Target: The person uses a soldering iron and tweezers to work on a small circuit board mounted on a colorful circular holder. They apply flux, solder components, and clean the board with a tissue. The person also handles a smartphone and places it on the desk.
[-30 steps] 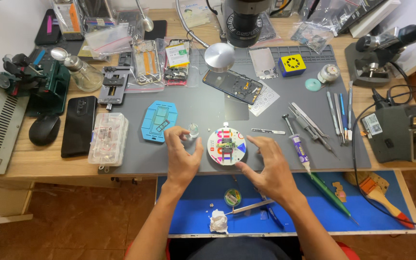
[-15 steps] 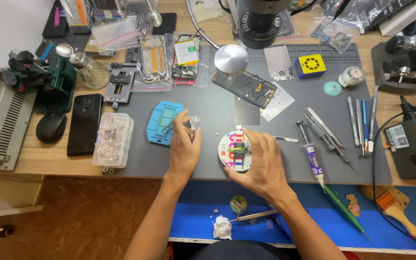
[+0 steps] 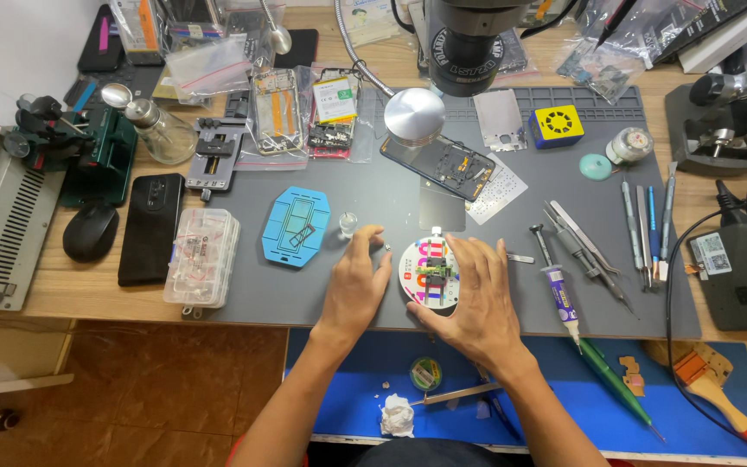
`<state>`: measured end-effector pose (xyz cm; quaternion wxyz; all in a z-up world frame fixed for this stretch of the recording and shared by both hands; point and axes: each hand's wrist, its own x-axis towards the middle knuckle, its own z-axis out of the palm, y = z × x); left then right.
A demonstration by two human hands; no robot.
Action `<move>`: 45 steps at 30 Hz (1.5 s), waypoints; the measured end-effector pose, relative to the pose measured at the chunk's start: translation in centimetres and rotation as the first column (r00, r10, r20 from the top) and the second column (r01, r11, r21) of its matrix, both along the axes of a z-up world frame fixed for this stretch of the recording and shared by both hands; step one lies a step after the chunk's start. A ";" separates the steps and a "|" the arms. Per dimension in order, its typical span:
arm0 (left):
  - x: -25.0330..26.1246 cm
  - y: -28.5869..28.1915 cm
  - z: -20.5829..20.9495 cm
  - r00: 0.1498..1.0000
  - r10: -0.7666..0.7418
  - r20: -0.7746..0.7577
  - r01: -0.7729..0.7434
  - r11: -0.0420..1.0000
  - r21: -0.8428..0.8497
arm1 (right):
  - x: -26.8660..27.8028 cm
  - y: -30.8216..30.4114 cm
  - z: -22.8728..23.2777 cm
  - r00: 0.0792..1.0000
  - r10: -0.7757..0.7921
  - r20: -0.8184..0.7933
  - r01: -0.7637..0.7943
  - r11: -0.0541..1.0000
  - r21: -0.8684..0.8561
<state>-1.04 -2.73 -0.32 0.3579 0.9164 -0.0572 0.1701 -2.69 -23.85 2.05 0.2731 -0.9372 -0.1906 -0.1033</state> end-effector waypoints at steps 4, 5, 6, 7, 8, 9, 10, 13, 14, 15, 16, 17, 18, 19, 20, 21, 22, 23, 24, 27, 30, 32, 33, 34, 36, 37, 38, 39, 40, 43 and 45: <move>1.0 -0.2 -0.2 1.000 -0.020 -0.015 0.020 0.999 0.034 | 0.0 -0.1 -0.1 1.000 0.001 0.005 -0.001 1.000 -0.002; 1.1 -0.1 -0.4 1.000 -0.029 -0.001 0.029 0.999 0.040 | -0.1 -0.1 -0.2 1.000 0.002 0.012 -0.002 1.000 0.000; 0.9 -0.1 -0.3 1.000 -0.028 0.000 0.028 0.999 0.041 | 0.0 0.0 -0.2 1.000 0.003 0.013 -0.003 1.000 0.001; 0.8 -0.3 -0.2 1.000 -0.005 0.005 0.005 1.000 -0.010 | 0.0 -0.1 -0.3 1.000 0.006 0.027 -0.006 1.000 0.008; 0.6 -0.4 -0.2 1.000 0.018 0.010 -0.017 0.998 -0.061 | 0.0 -0.1 -0.3 0.999 0.008 0.041 -0.009 1.000 0.016; 0.1 -0.7 0.6 1.000 0.014 0.010 -0.013 0.998 -0.061 | 0.1 -0.3 -0.1 0.999 0.004 0.042 -0.005 1.000 0.016; -0.3 -1.1 1.3 0.996 -0.011 0.084 0.021 0.993 -0.117 | 0.1 -0.5 0.2 0.999 0.013 0.038 -0.018 0.991 0.135; -1.2 -2.2 2.9 0.980 -0.077 0.182 0.113 0.975 -0.192 | 1.1 -1.1 1.5 0.999 0.032 0.024 -0.039 0.921 0.388; -1.6 -2.6 3.2 0.971 -0.122 0.207 0.166 0.964 -0.208 | 1.4 -1.3 2.0 0.999 0.043 0.015 -0.045 0.853 0.519; -1.6 -2.9 3.7 0.970 -0.123 0.208 0.167 0.963 -0.210 | 1.6 -0.8 2.7 0.999 0.042 0.016 -0.044 0.854 0.518; -1.6 -3.1 4.2 0.963 -0.145 0.228 0.192 0.960 -0.201 | 1.7 -0.3 3.4 0.988 0.072 -0.136 0.026 0.795 0.607; -1.6 -3.4 4.7 0.954 -0.168 0.248 0.218 0.957 -0.191 | 1.9 0.2 4.1 0.954 0.115 -0.278 0.110 0.727 0.678; -1.5 -3.5 4.6 0.953 -0.171 0.250 0.221 0.956 -0.192 | 2.4 0.3 3.8 0.955 0.112 -0.276 0.110 0.728 0.677; -1.3 -3.7 4.4 0.948 -0.182 0.260 0.240 0.948 -0.209 | 3.0 0.5 3.5 0.918 0.161 -0.362 0.173 0.658 0.733; -1.1 -3.8 4.3 0.943 -0.194 0.269 0.258 0.939 -0.227 | 3.5 0.7 3.3 0.872 0.218 -0.438 0.243 0.585 0.774; -0.9 -3.9 4.2 0.943 -0.191 0.272 0.256 0.939 -0.227 | 3.9 0.6 2.7 0.873 0.219 -0.435 0.239 0.586 0.774; -0.6 -4.0 4.1 0.948 -0.175 0.264 0.249 0.927 -0.279 | 4.3 0.4 2.3 0.854 0.233 -0.465 0.264 0.577 0.773; -0.4 -4.0 4.0 0.954 -0.156 0.254 0.237 0.913 -0.331 | 4.7 0.3 1.8 0.832 0.250 -0.495 0.288 0.568 0.771; -0.4 -4.0 3.9 0.955 -0.151 0.257 0.233 0.914 -0.332 | 4.7 0.8 1.9 0.832 0.253 -0.494 0.283 0.571 0.770; 0.3 -4.0 3.9 0.976 -0.050 0.213 0.153 0.852 -0.500 | 5.2 1.8 2.1 0.831 0.222 -0.510 0.402 0.395 0.826; 1.1 -3.8 4.1 0.994 -0.019 0.107 0.079 0.809 -0.583 | 5.7 2.5 1.6 0.823 0.232 -0.519 0.468 0.243 0.850; 1.6 -3.9 3.8 0.996 -0.087 0.016 0.069 0.663 -0.746 | 5.7 3.2 1.6 0.843 0.196 -0.502 0.473 0.175 0.863; 1.6 -3.9 3.9 0.996 -0.084 0.020 0.070 0.662 -0.746 | 5.7 3.3 1.5 0.844 0.197 -0.499 0.469 0.178 0.865; 1.7 -3.9 4.1 0.992 -0.118 -0.054 0.030 0.611 -0.791 | 5.8 3.5 1.5 0.853 0.177 -0.490 0.463 0.175 0.869; 1.9 -3.9 4.1 0.981 -0.154 -0.119 -0.013 0.558 -0.830 | 6.0 3.6 1.2 0.864 0.156 -0.479 0.453 0.174 0.874; 2.1 -4.0 4.0 0.976 -0.170 -0.140 -0.027 0.537 -0.843 | 6.1 3.6 0.9 0.871 0.139 -0.471 0.443 0.192 0.876; 2.2 -4.1 3.8 0.970 -0.185 -0.159 -0.042 0.515 -0.856 | 6.3 3.6 0.7 0.878 0.122 -0.463 0.434 0.209 0.876; 2.2 -4.1 4.0 0.970 -0.184 -0.157 -0.042 0.514 -0.857 | 6.1 3.7 0.9 0.878 0.122 -0.462 0.432 0.211 0.877; 2.1 -4.1 4.2 0.967 -0.184 -0.179 -0.060 0.517 -0.854 | 6.0 3.8 1.1 0.881 0.119 -0.458 0.426 0.224 0.877; 2.2 -4.0 3.9 0.963 -0.185 -0.195 -0.078 0.503 -0.861 | 5.7 3.9 1.3 0.883 0.117 -0.454 0.419 0.237 0.877; 2.3 -4.0 3.5 0.963 -0.188 -0.191 -0.078 0.485 -0.871 | 5.6 3.9 1.5 0.883 0.117 -0.454 0.419 0.237 0.876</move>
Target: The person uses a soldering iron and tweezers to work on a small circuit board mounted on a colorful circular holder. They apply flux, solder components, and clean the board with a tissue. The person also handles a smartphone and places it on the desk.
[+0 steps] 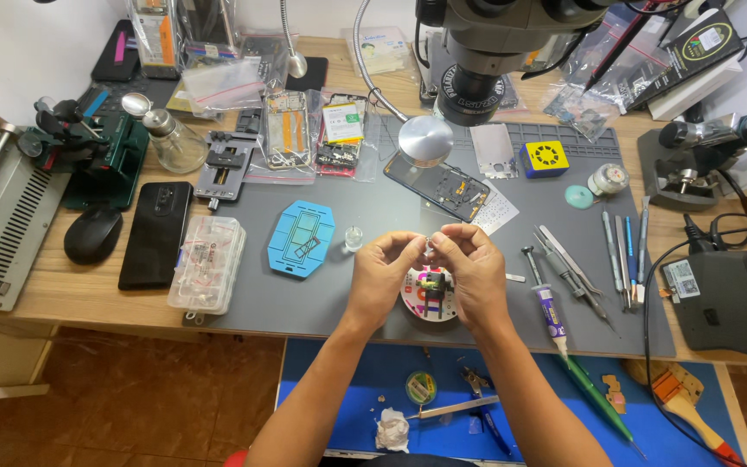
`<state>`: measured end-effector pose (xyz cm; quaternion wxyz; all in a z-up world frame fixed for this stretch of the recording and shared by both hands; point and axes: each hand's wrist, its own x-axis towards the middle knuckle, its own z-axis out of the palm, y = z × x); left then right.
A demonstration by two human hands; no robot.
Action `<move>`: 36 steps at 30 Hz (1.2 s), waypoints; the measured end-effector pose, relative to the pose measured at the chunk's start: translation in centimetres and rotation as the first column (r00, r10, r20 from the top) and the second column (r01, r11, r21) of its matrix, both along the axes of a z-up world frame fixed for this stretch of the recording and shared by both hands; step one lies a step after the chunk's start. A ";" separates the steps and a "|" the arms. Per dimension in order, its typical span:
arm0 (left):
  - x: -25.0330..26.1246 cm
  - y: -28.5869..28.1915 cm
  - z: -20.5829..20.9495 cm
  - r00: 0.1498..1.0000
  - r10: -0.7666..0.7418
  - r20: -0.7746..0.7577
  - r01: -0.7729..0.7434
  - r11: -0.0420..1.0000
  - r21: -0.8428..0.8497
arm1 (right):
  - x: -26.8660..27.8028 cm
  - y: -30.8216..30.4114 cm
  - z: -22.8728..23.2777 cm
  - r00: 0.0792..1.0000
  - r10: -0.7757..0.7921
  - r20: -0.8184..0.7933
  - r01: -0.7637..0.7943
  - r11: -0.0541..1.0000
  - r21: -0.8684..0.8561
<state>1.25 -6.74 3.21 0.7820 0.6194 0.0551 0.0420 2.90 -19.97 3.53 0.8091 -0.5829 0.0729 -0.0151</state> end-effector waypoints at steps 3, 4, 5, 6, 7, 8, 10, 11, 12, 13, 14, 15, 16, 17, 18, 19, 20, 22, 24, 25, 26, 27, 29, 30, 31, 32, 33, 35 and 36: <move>-0.1 -0.1 -0.3 1.000 0.007 0.029 -0.006 0.999 -0.044 | -0.2 0.0 0.1 1.000 0.003 -0.003 -0.003 1.000 0.005; -0.3 -0.1 -0.2 0.999 0.009 0.037 -0.007 0.998 -0.056 | -0.2 0.0 0.0 1.000 0.013 -0.008 -0.013 1.000 0.011; -0.4 -0.2 -0.1 0.999 0.011 0.045 -0.008 0.998 -0.067 | -0.2 -0.1 0.0 1.000 0.023 -0.013 -0.023 1.000 0.017; -0.5 -0.3 0.2 0.999 0.009 0.044 -0.007 0.998 -0.066 | -0.3 -0.1 0.1 1.000 0.022 -0.014 -0.022 1.000 0.017; -0.7 -0.4 0.4 0.999 0.015 0.044 -0.011 0.997 -0.074 | -0.4 -0.1 0.3 0.999 0.031 -0.018 -0.031 0.999 0.018; -0.8 -0.5 0.7 0.999 0.021 0.044 -0.017 0.996 -0.082 | -0.5 -0.1 0.5 0.999 0.041 -0.021 -0.041 0.999 0.019; -0.8 -0.5 0.5 0.999 0.019 0.050 -0.016 0.997 -0.077 | -0.7 0.0 1.0 0.999 0.046 -0.023 -0.046 0.999 0.020; -0.7 -0.6 0.4 0.998 0.019 0.055 -0.015 0.997 -0.072 | -0.8 0.0 1.2 0.998 0.052 -0.023 -0.051 0.998 0.020; -0.9 -0.6 0.6 0.998 0.018 0.055 -0.014 0.997 -0.072 | -0.8 -0.2 1.1 0.998 0.051 -0.024 -0.051 0.998 0.021; -1.0 -0.6 0.9 0.998 0.019 0.062 -0.015 0.997 -0.070 | -0.8 -0.3 1.1 0.998 0.062 -0.020 -0.062 0.998 0.020; -1.1 -0.6 1.0 0.997 0.020 0.068 -0.015 0.998 -0.067 | -0.8 -0.4 0.9 0.997 0.072 -0.018 -0.071 0.997 0.019; -1.2 -0.6 1.0 0.998 0.019 0.067 -0.014 0.998 -0.067 | -0.8 -0.6 0.7 0.997 0.071 -0.020 -0.070 0.997 0.020; -1.2 -0.6 0.9 0.996 0.024 0.082 -0.019 0.998 -0.063 | -0.7 -0.7 0.5 0.997 0.077 -0.002 -0.077 0.997 0.015; -1.3 -0.6 0.8 0.995 0.029 0.097 -0.024 0.998 -0.059 | -0.7 -0.9 0.3 0.996 0.083 0.015 -0.083 0.997 0.010; -1.3 -0.6 1.0 0.995 0.028 0.096 -0.023 0.998 -0.059 | -0.9 -0.9 0.5 0.997 0.082 0.014 -0.082 0.997 0.010; -1.4 -0.6 1.1 0.993 0.032 0.112 -0.026 0.998 -0.049 | -1.1 -1.0 0.8 0.996 0.080 0.027 -0.080 0.997 0.009; -1.4 -0.5 1.2 0.991 0.035 0.129 -0.030 0.999 -0.040 | -1.2 -1.0 1.0 0.996 0.078 0.039 -0.079 0.997 0.007; -1.3 -0.5 1.0 0.988 0.042 0.151 -0.039 0.999 -0.020 | -1.4 -1.0 1.4 0.997 0.072 0.037 -0.073 0.997 0.016; -1.4 -0.5 1.0 0.984 0.048 0.173 -0.049 0.999 -0.001 | -1.5 -1.1 1.5 0.997 0.067 0.033 -0.068 0.997 0.025; -1.4 -0.4 1.0 0.980 0.044 0.196 -0.047 0.999 0.015 | -1.5 -1.2 1.5 0.997 0.069 0.040 -0.069 0.997 0.014; -1.5 -0.4 1.2 0.975 0.038 0.221 -0.046 0.998 0.031 | -1.4 -1.4 1.5 0.996 0.071 0.047 -0.071 0.997 0.004; -1.4 -0.4 1.1 0.975 0.037 0.220 -0.045 0.998 0.031 | -1.5 -1.4 1.6 0.996 0.070 0.047 -0.070 0.998 0.005; -1.4 -0.4 0.8 0.973 0.023 0.230 -0.031 0.999 0.031 | -1.7 -1.4 1.8 0.996 0.085 0.040 -0.085 0.996 -0.007; -1.4 -0.5 0.8 0.973 0.024 0.229 -0.032 0.999 0.031 | -1.6 -1.5 1.7 0.996 0.086 0.040 -0.086 0.996 -0.007; -1.4 -0.6 0.8 0.973 0.027 0.231 -0.031 0.999 0.014 | -1.6 -1.5 1.6 0.995 0.084 0.046 -0.083 0.996 -0.014; -1.4 -0.7 0.7 0.972 0.030 0.232 -0.030 1.000 -0.005 | -1.6 -1.5 1.6 0.995 0.082 0.052 -0.081 0.996 -0.021; -1.5 -0.7 0.6 0.972 0.031 0.231 -0.031 1.000 -0.005 | -1.7 -1.5 1.6 0.995 0.083 0.051 -0.082 0.996 -0.022; -1.5 -0.7 0.5 0.976 0.031 0.215 -0.024 0.999 -0.036 | -1.7 -1.4 1.7 0.995 0.074 0.060 -0.073 0.997 -0.026; -1.6 -0.7 0.8 0.976 0.031 0.214 -0.024 0.999 -0.035 | -1.8 -1.4 1.7 0.995 0.074 0.060 -0.073 0.997 -0.026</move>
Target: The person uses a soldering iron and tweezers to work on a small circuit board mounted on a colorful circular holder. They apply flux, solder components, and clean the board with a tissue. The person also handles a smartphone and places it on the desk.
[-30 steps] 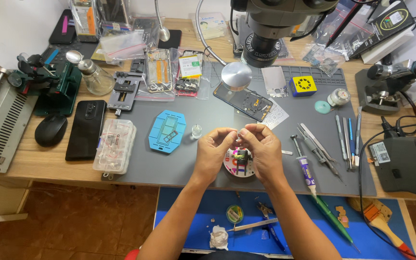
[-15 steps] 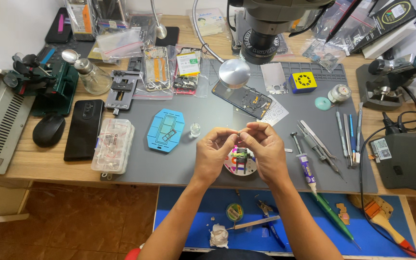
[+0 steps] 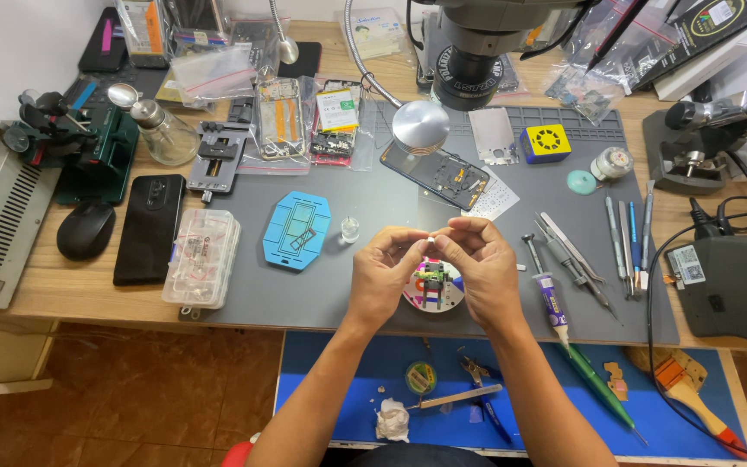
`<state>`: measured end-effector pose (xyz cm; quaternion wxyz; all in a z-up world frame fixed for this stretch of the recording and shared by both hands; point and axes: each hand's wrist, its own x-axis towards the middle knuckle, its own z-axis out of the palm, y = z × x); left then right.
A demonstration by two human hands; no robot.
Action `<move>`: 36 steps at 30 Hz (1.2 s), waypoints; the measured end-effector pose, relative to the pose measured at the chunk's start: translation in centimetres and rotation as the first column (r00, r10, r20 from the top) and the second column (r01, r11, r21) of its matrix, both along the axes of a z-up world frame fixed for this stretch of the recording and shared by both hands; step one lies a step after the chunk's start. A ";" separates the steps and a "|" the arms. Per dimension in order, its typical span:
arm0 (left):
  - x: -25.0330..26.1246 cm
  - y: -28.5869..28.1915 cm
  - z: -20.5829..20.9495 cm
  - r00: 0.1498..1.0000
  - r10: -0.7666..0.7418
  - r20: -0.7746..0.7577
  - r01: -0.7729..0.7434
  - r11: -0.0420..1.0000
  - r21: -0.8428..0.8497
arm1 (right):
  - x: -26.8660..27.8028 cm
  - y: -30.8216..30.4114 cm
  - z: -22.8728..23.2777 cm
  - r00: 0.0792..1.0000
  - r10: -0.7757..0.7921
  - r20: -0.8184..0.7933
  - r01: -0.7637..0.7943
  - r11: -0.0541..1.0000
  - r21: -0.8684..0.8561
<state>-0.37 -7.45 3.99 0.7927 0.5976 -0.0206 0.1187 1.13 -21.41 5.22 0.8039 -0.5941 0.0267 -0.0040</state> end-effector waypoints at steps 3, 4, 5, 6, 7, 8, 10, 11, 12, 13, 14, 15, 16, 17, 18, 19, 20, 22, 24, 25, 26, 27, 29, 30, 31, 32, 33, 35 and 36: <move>-0.1 0.1 0.3 1.000 -0.018 -0.018 0.017 1.000 -0.007 | 0.0 -0.3 -0.1 1.000 0.000 0.024 0.001 0.999 -0.044; -0.1 0.2 0.0 1.000 -0.015 -0.021 0.015 1.000 0.021 | 0.0 -0.4 -0.1 0.998 -0.004 0.061 0.012 0.991 -0.133; -0.1 0.3 -0.3 1.000 -0.012 -0.023 0.013 0.999 0.049 | 0.1 -0.6 -0.2 0.995 -0.005 0.097 0.026 0.975 -0.221; -0.4 0.8 -0.1 1.000 -0.014 -0.025 0.015 0.999 0.050 | -0.1 -1.4 0.3 0.995 -0.007 0.095 0.028 0.975 -0.220; -0.7 1.2 0.1 1.000 -0.006 -0.020 0.010 0.988 0.156 | -0.3 -2.3 0.7 0.988 -0.042 0.152 0.100 0.911 -0.400; -1.1 1.6 0.2 1.000 0.000 -0.017 0.005 0.966 0.260 | -0.5 -3.3 1.2 0.975 -0.066 0.211 0.176 0.809 -0.561; -1.9 2.3 0.9 1.000 -0.030 0.000 0.028 0.934 0.356 | -1.4 -5.1 1.7 0.984 -0.067 0.168 0.162 0.734 -0.659; -2.3 2.6 1.2 0.998 -0.060 0.020 0.045 0.893 0.448 | -1.8 -6.0 1.9 0.989 -0.069 0.128 0.142 0.649 -0.747; -2.6 2.8 1.0 0.998 -0.064 0.011 0.052 0.892 0.449 | -2.4 -6.4 2.0 0.990 -0.072 0.120 0.138 0.650 -0.748; -2.9 2.9 0.9 0.989 -0.146 0.016 0.113 0.831 0.545 | -2.9 -6.7 2.0 0.994 -0.060 0.095 0.112 0.597 -0.795; -3.2 3.1 0.9 0.974 -0.226 0.016 0.164 0.755 0.635 | -3.4 -7.0 2.2 0.996 -0.046 0.073 0.086 0.541 -0.837; -3.4 2.8 0.9 0.974 -0.227 0.012 0.168 0.754 0.635 | -3.6 -7.2 2.0 0.996 -0.048 0.069 0.084 0.542 -0.836; -3.6 2.5 1.0 0.971 -0.241 0.006 0.168 0.693 0.701 | -3.8 -7.4 1.9 0.999 -0.016 0.039 0.042 0.521 -0.853; -3.9 2.2 1.0 0.967 -0.254 -0.001 0.165 0.627 0.762 | -4.1 -7.7 1.7 1.000 0.015 0.007 -0.001 0.498 -0.867; -3.8 1.9 1.0 0.967 -0.255 -0.003 0.167 0.626 0.762 | -4.2 -7.7 1.8 1.000 0.014 0.006 -0.002 0.498 -0.867; -3.8 1.7 1.0 0.975 -0.223 -0.003 0.141 0.604 0.785 | -4.3 -7.7 1.9 0.999 0.036 0.028 0.008 0.476 -0.879; -3.8 1.5 0.9 0.982 -0.191 -0.002 0.114 0.580 0.807 | -4.4 -7.7 2.0 0.997 0.059 0.051 0.018 0.455 -0.891; -3.6 1.5 0.2 0.984 -0.181 -0.001 0.110 0.595 0.797 | -4.5 -7.3 2.4 0.991 0.101 0.092 0.033 0.474 -0.880; -3.6 1.6 -0.9 0.985 -0.171 0.003 0.103 0.609 0.786 | -4.4 -7.0 2.3 0.981 0.140 0.137 0.050 0.495 -0.868; -3.6 1.6 -1.6 0.979 -0.188 0.081 0.053 0.616 0.786 | -4.3 -6.8 1.9 0.973 0.169 0.158 0.046 0.526 -0.849; -3.8 1.6 -2.4 0.966 -0.205 0.157 0.005 0.623 0.782 | -4.3 -6.6 1.4 0.964 0.198 0.179 0.039 0.557 -0.830; -3.7 1.8 -2.2 0.966 -0.206 0.157 0.005 0.622 0.783 | -4.2 -6.4 1.7 0.964 0.196 0.180 0.041 0.558 -0.829; -3.6 2.3 -1.6 0.946 -0.254 0.202 0.008 0.641 0.768 | -3.9 -5.7 2.2 0.983 0.181 0.014 -0.124 0.726 -0.677; -3.7 2.4 -1.6 0.946 -0.251 0.205 0.004 0.640 0.768 | -3.4 -5.4 1.9 0.983 0.183 0.017 -0.124 0.726 -0.677; -3.8 2.5 -1.5 0.942 -0.275 0.193 0.028 0.636 0.771 | -2.9 -5.2 1.6 0.986 0.166 -0.030 -0.151 0.791 -0.593; -3.7 2.5 -1.3 0.937 -0.297 0.185 0.048 0.631 0.774 | -2.3 -4.9 1.3 0.985 0.155 -0.076 -0.172 0.847 -0.503; -3.8 2.7 -0.9 0.937 -0.294 0.190 0.041 0.632 0.774 | -1.9 -4.9 0.7 0.985 0.159 -0.070 -0.172 0.846 -0.505; -4.1 3.1 0.0 0.943 -0.289 0.167 0.065 0.648 0.759 | -1.0 -4.7 -0.5 0.977 0.162 -0.139 -0.204 0.898 -0.390; -4.1 3.3 0.3 0.945 -0.281 0.169 0.057 0.648 0.760 | -0.7 -4.4 -1.0 0.976 0.171 -0.136 -0.211 0.896 -0.390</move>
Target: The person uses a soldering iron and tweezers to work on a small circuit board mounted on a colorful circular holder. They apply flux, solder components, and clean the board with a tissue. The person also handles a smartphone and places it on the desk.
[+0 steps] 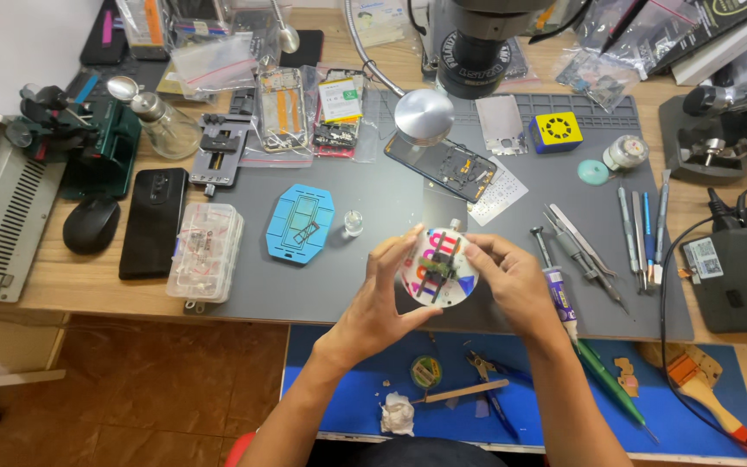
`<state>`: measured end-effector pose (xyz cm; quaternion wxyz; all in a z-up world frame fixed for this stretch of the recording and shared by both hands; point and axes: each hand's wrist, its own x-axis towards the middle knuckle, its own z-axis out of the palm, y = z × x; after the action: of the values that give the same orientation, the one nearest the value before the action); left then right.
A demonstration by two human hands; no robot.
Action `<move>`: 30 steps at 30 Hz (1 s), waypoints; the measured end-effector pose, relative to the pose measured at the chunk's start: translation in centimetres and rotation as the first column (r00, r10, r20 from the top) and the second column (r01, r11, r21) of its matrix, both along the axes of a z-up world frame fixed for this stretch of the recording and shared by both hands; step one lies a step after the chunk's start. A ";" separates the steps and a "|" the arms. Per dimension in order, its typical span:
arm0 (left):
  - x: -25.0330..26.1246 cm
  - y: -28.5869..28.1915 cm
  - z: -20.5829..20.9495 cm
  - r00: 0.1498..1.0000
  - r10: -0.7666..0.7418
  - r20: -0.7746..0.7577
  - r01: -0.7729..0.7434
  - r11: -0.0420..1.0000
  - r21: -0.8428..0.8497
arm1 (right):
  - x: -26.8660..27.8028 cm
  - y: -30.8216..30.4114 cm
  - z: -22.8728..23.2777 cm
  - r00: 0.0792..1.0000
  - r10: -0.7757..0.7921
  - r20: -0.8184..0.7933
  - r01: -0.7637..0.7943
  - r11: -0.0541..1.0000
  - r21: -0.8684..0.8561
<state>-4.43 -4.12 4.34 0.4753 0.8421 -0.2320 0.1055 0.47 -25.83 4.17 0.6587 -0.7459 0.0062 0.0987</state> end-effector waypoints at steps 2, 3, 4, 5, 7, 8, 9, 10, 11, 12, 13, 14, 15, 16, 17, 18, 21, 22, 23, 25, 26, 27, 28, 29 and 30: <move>0.0 0.4 0.7 0.986 0.090 0.143 -0.077 0.992 -0.099 | 0.7 0.5 -1.2 0.993 -0.117 0.009 0.115 0.986 0.119; 0.3 0.8 -0.4 0.985 0.098 0.144 -0.084 0.991 -0.099 | 1.6 0.6 -2.3 0.994 -0.109 0.010 0.107 0.987 0.119; 0.9 1.1 -1.4 0.935 0.246 0.254 -0.216 0.966 -0.140 | 2.7 0.6 -3.4 0.985 -0.172 0.014 0.168 0.975 0.144; 1.4 1.5 -2.4 0.851 0.387 0.355 -0.337 0.921 -0.195 | 3.8 0.6 -4.4 0.972 -0.234 0.016 0.228 0.959 0.170; 2.9 2.2 -3.1 0.822 0.495 0.281 -0.466 0.869 -0.168 | 4.6 2.9 -3.4 0.968 -0.250 -0.001 0.245 0.949 0.201; 3.4 2.5 -3.5 0.776 0.598 0.200 -0.584 0.801 -0.129 | 4.8 4.0 -3.0 0.964 -0.265 -0.027 0.264 0.938 0.225; 3.6 2.7 -3.7 0.776 0.598 0.202 -0.584 0.802 -0.130 | 5.0 5.1 -2.9 0.964 -0.265 -0.026 0.264 0.938 0.226; 4.0 2.8 -3.8 0.791 0.602 0.112 -0.589 0.798 -0.126 | 5.3 6.2 -2.8 0.960 -0.275 -0.059 0.281 0.926 0.252; 4.5 3.0 -3.9 0.799 0.601 0.021 -0.594 0.795 -0.122 | 5.7 7.2 -2.5 0.954 -0.284 -0.093 0.299 0.913 0.277; 4.3 3.3 -3.8 0.799 0.601 0.028 -0.594 0.795 -0.126 | 6.1 8.1 -2.6 0.955 -0.284 -0.086 0.296 0.913 0.280; 4.1 3.6 -3.7 0.778 0.628 0.034 -0.621 0.775 -0.114 | 6.5 9.0 -2.7 0.950 -0.293 -0.108 0.312 0.899 0.306; 3.7 4.0 -3.8 0.756 0.654 0.037 -0.648 0.755 -0.097 | 6.6 9.9 -3.0 0.943 -0.302 -0.138 0.331 0.884 0.331; 3.4 4.2 -3.7 0.756 0.654 0.037 -0.649 0.755 -0.096 | 6.9 10.6 -3.0 0.943 -0.301 -0.138 0.331 0.883 0.333; 3.1 4.6 -3.6 0.775 0.631 0.028 -0.625 0.773 -0.110 | 7.1 11.3 -3.0 0.945 -0.287 -0.157 0.326 0.870 0.369; 2.7 4.9 -3.5 0.794 0.608 0.019 -0.601 0.789 -0.125 | 7.4 12.1 -3.1 0.946 -0.272 -0.176 0.321 0.856 0.405; 2.4 5.0 -3.3 0.791 0.611 0.019 -0.605 0.787 -0.122 | 7.6 12.7 -3.3 0.947 -0.267 -0.178 0.318 0.857 0.406; 1.8 5.0 -3.2 0.832 0.554 -0.003 -0.550 0.825 -0.130 | 8.2 13.9 -3.6 0.955 -0.230 -0.187 0.291 0.849 0.441; 1.8 4.9 -3.3 0.854 0.520 0.004 -0.515 0.846 -0.139 | 8.3 13.9 -3.5 0.969 -0.179 -0.168 0.234 0.883 0.407; 1.7 4.8 -3.4 0.875 0.485 0.011 -0.478 0.866 -0.148 | 8.4 14.0 -3.3 0.980 -0.127 -0.152 0.176 0.912 0.371; 1.8 4.5 -3.3 0.887 0.462 0.013 -0.457 0.879 -0.135 | 7.6 13.1 -0.3 0.991 -0.074 -0.111 0.077 0.997 0.021; 1.7 4.3 -3.3 0.896 0.444 0.013 -0.439 0.890 -0.121 | 7.1 12.7 1.1 0.995 -0.003 -0.096 -0.029 0.942 -0.335; 1.7 4.2 -3.2 0.898 0.440 0.011 -0.436 0.892 -0.121 | 7.0 11.6 1.4 0.995 -0.007 -0.099 -0.026 0.942 -0.335; 1.7 4.0 -3.0 0.908 0.420 -0.002 -0.417 0.900 -0.126 | 6.9 10.4 1.8 0.997 0.065 -0.047 -0.078 0.924 -0.374; 1.7 3.8 -2.9 0.917 0.399 -0.014 -0.398 0.908 -0.131 | 6.8 9.2 2.1 0.990 0.140 0.002 -0.126 0.901 -0.415; 1.8 3.7 -2.6 0.919 0.393 -0.019 -0.392 0.910 -0.136 | 6.3 7.8 2.7 0.991 0.134 -0.002 -0.122 0.899 -0.420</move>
<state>-2.68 -0.37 1.72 0.5000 0.8365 -0.0522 0.2181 6.82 -18.08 6.91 0.4752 -0.8700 -0.0306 0.1280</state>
